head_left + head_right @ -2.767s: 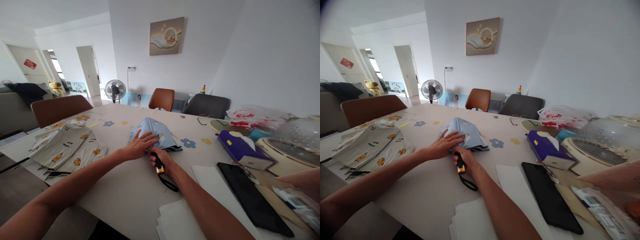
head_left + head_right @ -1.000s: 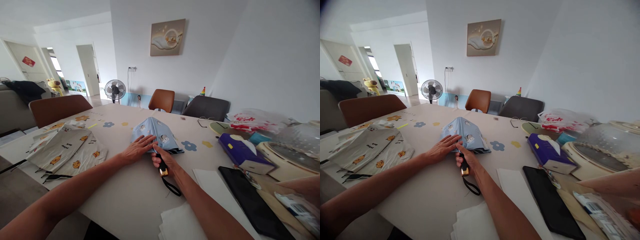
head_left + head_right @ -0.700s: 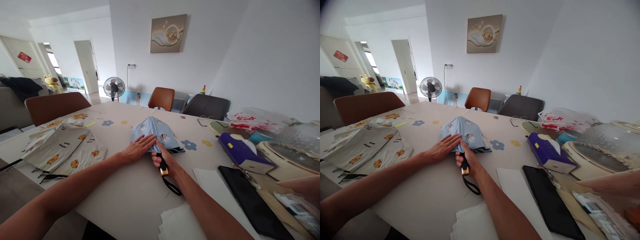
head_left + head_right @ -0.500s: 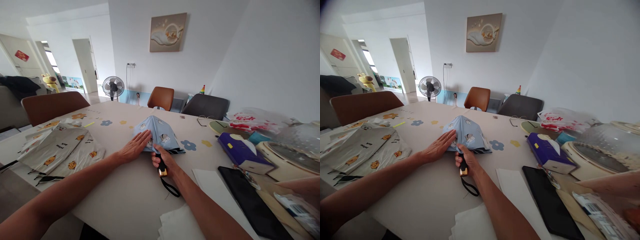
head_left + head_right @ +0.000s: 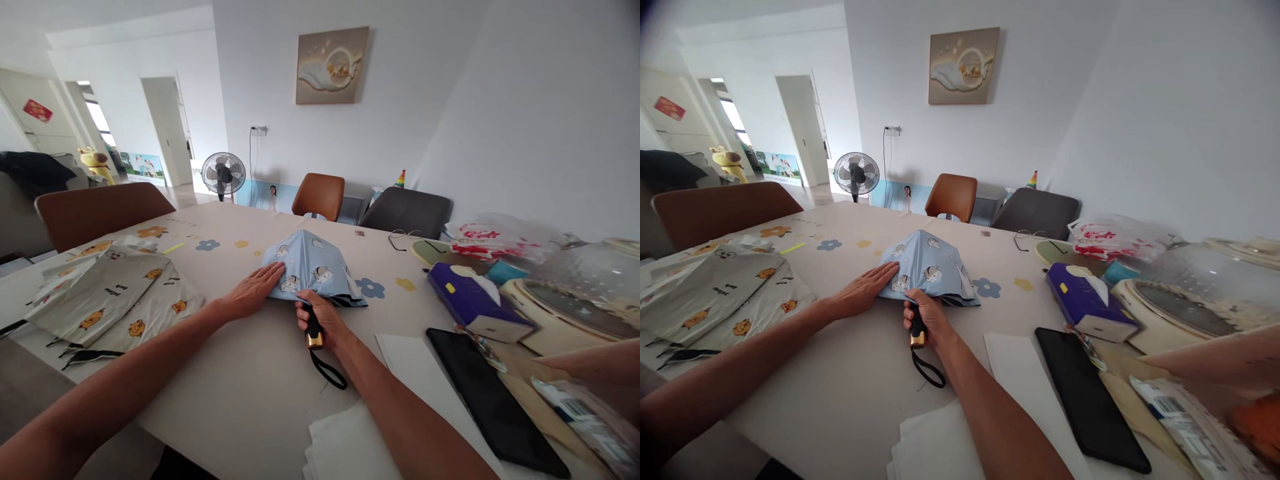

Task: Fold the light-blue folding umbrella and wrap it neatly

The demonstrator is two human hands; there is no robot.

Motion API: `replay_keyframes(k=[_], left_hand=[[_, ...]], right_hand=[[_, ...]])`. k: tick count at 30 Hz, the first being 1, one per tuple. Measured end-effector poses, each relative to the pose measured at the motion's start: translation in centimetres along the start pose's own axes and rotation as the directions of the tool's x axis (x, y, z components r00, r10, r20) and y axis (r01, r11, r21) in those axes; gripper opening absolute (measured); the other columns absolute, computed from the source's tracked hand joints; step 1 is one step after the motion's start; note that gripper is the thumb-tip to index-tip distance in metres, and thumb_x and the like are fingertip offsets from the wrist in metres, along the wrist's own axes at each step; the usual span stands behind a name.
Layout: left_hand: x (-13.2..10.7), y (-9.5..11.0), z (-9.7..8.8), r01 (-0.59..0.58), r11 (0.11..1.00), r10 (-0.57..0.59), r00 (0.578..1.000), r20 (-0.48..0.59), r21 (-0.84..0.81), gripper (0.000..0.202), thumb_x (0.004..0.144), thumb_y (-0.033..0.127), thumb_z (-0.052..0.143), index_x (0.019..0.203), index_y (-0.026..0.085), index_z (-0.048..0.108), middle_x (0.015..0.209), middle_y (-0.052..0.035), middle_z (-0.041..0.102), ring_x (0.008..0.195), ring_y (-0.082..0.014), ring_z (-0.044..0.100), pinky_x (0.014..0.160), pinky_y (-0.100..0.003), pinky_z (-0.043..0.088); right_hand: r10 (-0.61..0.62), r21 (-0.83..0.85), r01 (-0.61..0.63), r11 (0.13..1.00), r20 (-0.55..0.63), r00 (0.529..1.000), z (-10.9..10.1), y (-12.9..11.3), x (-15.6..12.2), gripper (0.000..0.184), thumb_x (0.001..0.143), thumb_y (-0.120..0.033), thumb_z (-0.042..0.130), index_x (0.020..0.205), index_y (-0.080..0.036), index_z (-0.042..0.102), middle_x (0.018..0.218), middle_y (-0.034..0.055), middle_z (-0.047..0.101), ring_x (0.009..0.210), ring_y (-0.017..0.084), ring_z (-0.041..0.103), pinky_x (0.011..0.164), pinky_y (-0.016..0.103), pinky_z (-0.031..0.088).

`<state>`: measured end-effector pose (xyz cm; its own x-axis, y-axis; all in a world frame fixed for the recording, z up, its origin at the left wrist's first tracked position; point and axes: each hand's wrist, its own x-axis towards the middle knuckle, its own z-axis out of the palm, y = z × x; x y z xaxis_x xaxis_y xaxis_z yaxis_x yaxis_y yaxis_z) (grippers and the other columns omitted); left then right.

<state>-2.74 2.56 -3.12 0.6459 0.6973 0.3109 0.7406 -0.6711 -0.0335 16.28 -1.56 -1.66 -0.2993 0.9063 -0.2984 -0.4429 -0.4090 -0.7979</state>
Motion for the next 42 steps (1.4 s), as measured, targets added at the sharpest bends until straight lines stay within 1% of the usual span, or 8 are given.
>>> replay_keyframes(k=[6,12,15,18,23,29,39,42], left_hand=[[-0.5,-2.6,-3.4,0.162,0.985,-0.137,0.940,0.313,-0.053,0.069,0.067,0.009,0.043,0.134,0.012,0.033,0.138,-0.0124,0.033,0.126,-0.0230,0.032,0.100,-0.033,0.031],[5.5,0.3,-8.4,0.060,0.965,-0.014,0.984,0.179,-0.255,0.047,0.080,0.025,0.039,0.127,0.024,0.044,0.129,-0.0006,0.049,0.116,-0.0163,0.046,0.096,-0.027,0.034],[10.8,1.8,-7.5,0.042,0.980,-0.017,0.991,0.130,-0.195,0.044,0.081,0.026,0.037,0.124,0.021,0.047,0.129,-0.0039,0.048,0.118,-0.0185,0.042,0.098,-0.032,0.030],[15.4,1.8,-5.1,0.147,0.978,-0.119,0.975,0.185,-0.146,0.045,0.081,0.026,0.039,0.124,0.016,0.046,0.132,-0.0084,0.044,0.122,-0.0214,0.036,0.100,-0.034,0.026],[19.5,1.2,-1.9,0.218,0.962,-0.173,0.952,0.252,-0.166,0.030,0.076,0.026,0.043,0.093,0.015,0.065,0.101,-0.0100,0.064,0.095,-0.0226,0.055,0.085,-0.033,0.038],[21.5,1.4,-1.3,0.267,0.922,-0.206,0.951,0.228,-0.281,0.018,0.064,0.022,0.055,0.077,0.017,0.068,0.080,-0.0037,0.066,0.078,-0.0175,0.057,0.072,-0.024,0.041],[20.6,0.6,-5.0,0.312,0.769,-0.355,0.934,0.033,-0.558,0.027,0.071,0.019,0.048,0.093,0.013,0.060,0.089,-0.0059,0.060,0.075,-0.0138,0.054,0.061,-0.022,0.043],[19.6,-0.5,-6.4,0.265,0.678,-0.335,0.942,0.033,-0.686,0.045,0.063,0.013,0.051,0.108,0.015,0.056,0.094,-0.0056,0.059,0.077,-0.0131,0.054,0.062,-0.021,0.043]], right_hand=[[0.028,-0.019,-0.029,0.999,-0.044,0.999,-0.2,0.3,0.4,0.014,0.066,-0.022,0.060,0.068,-0.016,0.047,0.055,-0.0049,0.048,0.038,0.004,0.040,0.031,0.017,0.031],[0.054,0.026,-0.054,0.998,-0.015,0.998,-0.3,0.4,0.7,0.013,0.068,-0.020,0.058,0.067,-0.016,0.046,0.055,-0.0054,0.045,0.037,0.003,0.035,0.032,0.017,0.032],[0.055,0.042,-0.056,0.998,0.017,0.998,-0.4,0.4,0.4,0.014,0.067,-0.021,0.059,0.068,-0.016,0.046,0.056,-0.0057,0.045,0.038,0.003,0.035,0.034,0.016,0.032],[0.051,0.049,-0.053,0.997,0.041,0.998,-0.4,0.3,-0.1,0.014,0.066,-0.021,0.059,0.069,-0.016,0.046,0.057,-0.0056,0.044,0.039,0.003,0.036,0.035,0.016,0.032],[0.058,0.063,-0.062,0.996,0.073,0.996,-0.4,0.2,-0.2,0.015,0.066,-0.020,0.059,0.067,-0.016,0.045,0.056,-0.0056,0.043,0.040,0.003,0.035,0.036,0.017,0.032],[0.045,0.075,-0.052,0.996,0.091,0.995,-0.8,0.8,0.8,0.017,0.066,-0.024,0.061,0.067,-0.017,0.045,0.056,-0.0057,0.044,0.039,0.003,0.036,0.036,0.018,0.032],[0.041,0.071,-0.047,0.996,0.086,0.995,-0.7,0.3,0.2,0.018,0.065,-0.021,0.063,0.069,-0.016,0.046,0.058,-0.0048,0.045,0.041,0.003,0.036,0.036,0.017,0.031],[0.037,0.059,-0.041,0.997,0.075,0.997,-0.7,0.4,0.4,0.018,0.065,-0.020,0.063,0.069,-0.016,0.046,0.058,-0.0045,0.045,0.041,0.003,0.036,0.035,0.017,0.031]])
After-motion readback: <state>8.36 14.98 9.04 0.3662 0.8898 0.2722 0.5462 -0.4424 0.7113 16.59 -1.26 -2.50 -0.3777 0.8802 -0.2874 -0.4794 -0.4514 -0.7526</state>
